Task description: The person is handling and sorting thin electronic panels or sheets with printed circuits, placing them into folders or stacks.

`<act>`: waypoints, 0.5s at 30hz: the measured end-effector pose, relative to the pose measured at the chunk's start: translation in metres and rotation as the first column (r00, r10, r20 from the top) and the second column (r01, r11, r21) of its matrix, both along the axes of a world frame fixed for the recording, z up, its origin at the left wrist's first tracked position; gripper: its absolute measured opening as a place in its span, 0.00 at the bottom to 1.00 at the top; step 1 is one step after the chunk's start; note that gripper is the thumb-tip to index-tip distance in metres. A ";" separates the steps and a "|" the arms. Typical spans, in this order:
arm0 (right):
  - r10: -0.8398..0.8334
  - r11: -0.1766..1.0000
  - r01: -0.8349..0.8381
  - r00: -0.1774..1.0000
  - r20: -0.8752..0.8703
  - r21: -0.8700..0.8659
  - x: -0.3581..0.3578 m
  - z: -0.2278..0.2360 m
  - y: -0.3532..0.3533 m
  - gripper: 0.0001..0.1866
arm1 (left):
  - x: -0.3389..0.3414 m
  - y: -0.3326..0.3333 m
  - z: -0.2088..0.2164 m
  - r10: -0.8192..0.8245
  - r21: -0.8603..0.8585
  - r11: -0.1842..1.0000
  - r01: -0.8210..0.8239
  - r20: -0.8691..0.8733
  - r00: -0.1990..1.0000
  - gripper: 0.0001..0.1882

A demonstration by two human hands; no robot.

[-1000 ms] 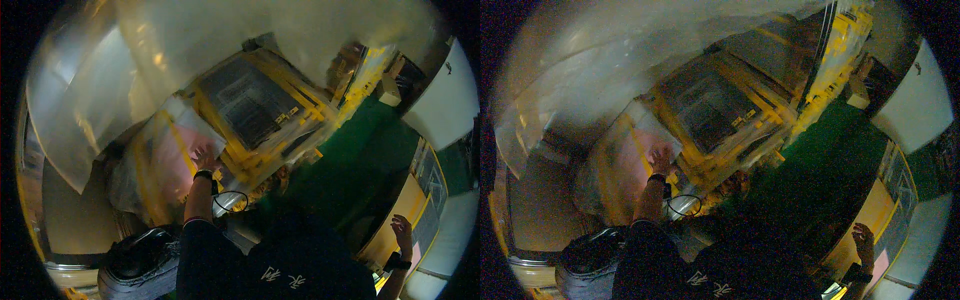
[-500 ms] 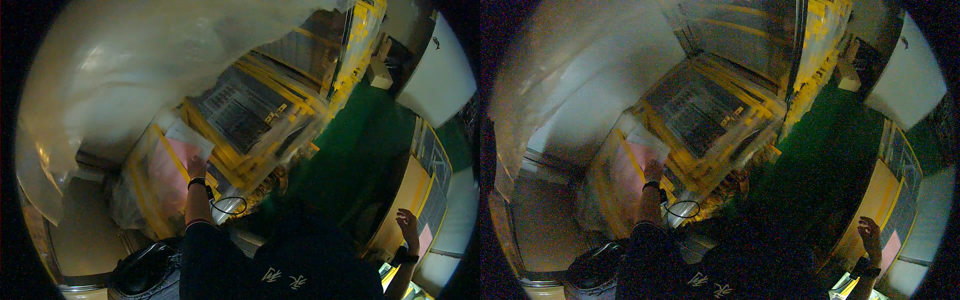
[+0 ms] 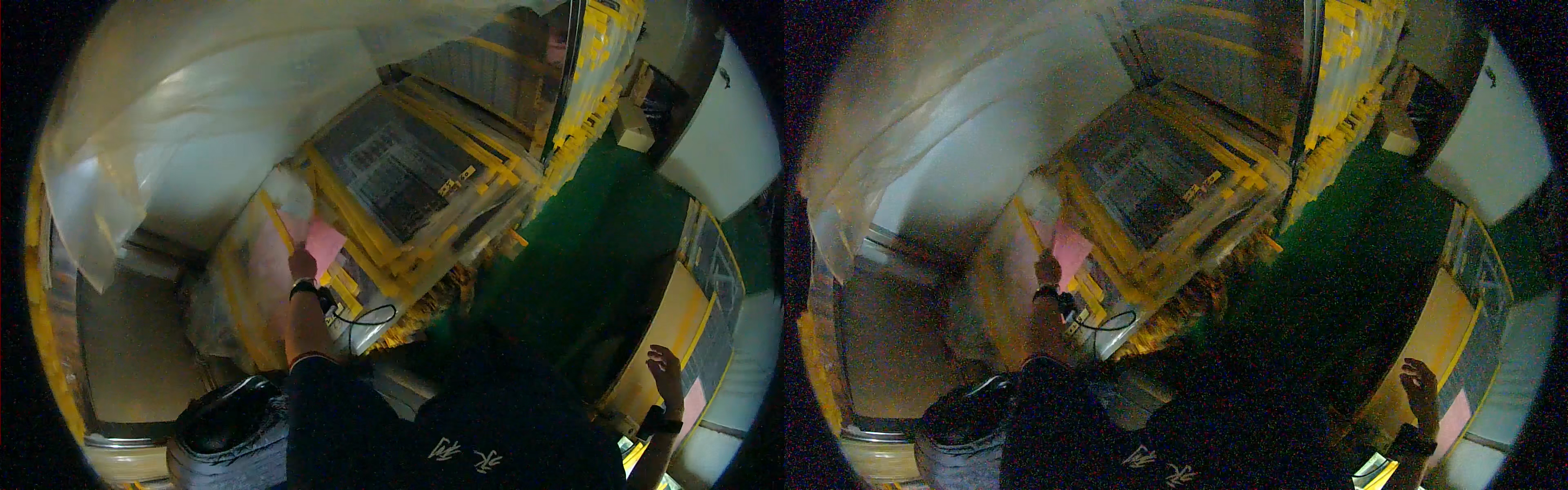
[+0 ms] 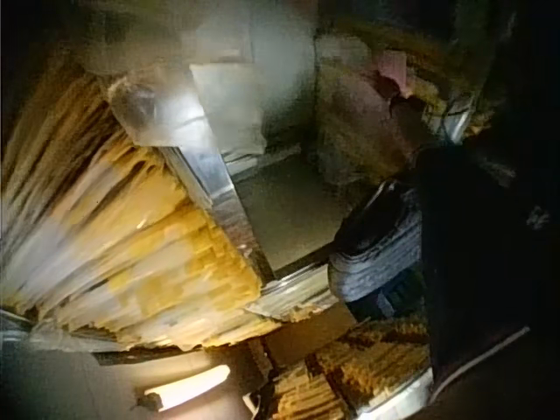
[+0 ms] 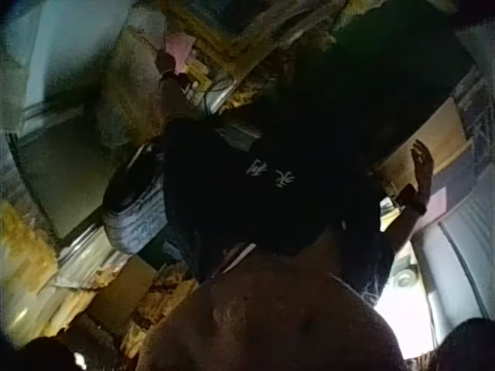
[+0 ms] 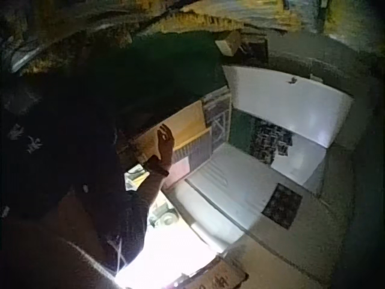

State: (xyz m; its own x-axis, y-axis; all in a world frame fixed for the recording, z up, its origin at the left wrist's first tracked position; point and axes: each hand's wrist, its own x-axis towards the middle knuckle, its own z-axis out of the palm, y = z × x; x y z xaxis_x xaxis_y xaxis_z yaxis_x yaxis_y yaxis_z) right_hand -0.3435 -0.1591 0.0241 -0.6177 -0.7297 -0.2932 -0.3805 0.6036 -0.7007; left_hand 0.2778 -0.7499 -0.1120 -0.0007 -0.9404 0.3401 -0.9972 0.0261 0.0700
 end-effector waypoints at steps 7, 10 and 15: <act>-0.010 1.000 0.010 1.000 -0.011 0.007 0.004 0.004 0.004 0.16 | -0.024 0.028 -0.029 -0.254 0.269 0.942 0.202 0.177 0.951 0.22; -0.021 1.000 0.021 1.000 -0.011 -0.001 -0.001 -0.005 0.005 0.16 | -0.023 0.020 -0.045 -0.288 0.162 0.954 0.251 0.277 0.917 0.23; -0.105 0.994 0.105 0.994 -0.018 0.012 0.002 -0.005 0.006 0.17 | -0.051 0.014 -0.035 -0.028 0.383 0.924 -0.013 0.102 0.994 0.13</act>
